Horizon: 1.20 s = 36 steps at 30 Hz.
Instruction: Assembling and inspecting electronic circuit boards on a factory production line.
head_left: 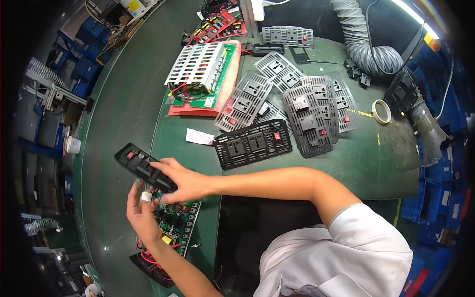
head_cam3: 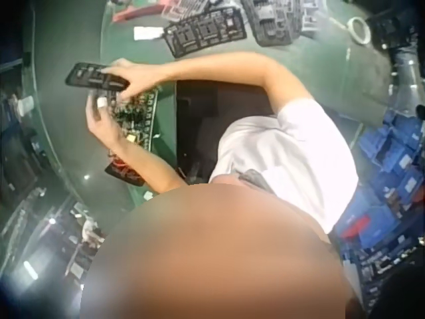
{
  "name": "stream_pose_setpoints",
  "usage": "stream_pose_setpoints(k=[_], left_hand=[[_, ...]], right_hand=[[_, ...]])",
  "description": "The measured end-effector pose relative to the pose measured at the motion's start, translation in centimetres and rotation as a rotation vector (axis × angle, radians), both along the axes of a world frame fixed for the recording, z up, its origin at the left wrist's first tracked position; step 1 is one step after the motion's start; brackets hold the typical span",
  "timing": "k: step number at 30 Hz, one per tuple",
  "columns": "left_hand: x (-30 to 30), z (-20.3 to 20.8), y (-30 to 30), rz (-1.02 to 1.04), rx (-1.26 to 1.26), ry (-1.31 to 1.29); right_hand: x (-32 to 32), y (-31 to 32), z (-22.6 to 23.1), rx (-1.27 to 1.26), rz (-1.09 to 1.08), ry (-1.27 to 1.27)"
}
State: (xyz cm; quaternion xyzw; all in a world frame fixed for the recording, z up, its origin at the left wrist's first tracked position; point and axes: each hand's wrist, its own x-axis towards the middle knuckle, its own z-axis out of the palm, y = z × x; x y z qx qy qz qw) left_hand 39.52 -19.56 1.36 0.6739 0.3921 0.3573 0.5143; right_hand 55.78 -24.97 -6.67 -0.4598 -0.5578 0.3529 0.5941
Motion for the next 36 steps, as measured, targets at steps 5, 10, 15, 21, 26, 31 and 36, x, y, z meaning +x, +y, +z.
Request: stream_pose_setpoints(k=[5, 10, 15, 21, 26, 31, 36], left_hand=[[-3.0, 0.2, 3.0, 0.013, 0.087, 0.123], [-4.9, 0.6, 5.1, -0.048, 0.138, 0.177], [-4.4, -0.5, 5.9, -0.054, 0.221, 0.220], [-2.8, -1.5, 4.8, -0.286, 0.099, 0.322], [-3.2, -2.5, 4.6, -0.325, 0.152, 0.305], [-1.7, -2.4, 4.5, -0.286, 0.141, 0.297], [-0.9, -3.1, 4.6, -0.181, 0.105, 0.256]], right_hand=[[2.6, 1.5, -2.4, -0.127, 0.082, 0.373], [2.3, 2.1, -2.6, -0.252, 0.094, 0.441], [2.7, 2.3, -5.0, -0.331, 0.192, 0.897], [3.3, 1.7, -4.7, -0.321, 0.231, 1.004], [2.1, 2.4, -4.8, -0.301, 0.255, 0.973], [2.0, 1.5, -3.1, -0.339, 0.150, 0.624], [2.0, 1.4, -3.3, -0.288, 0.163, 0.512]])
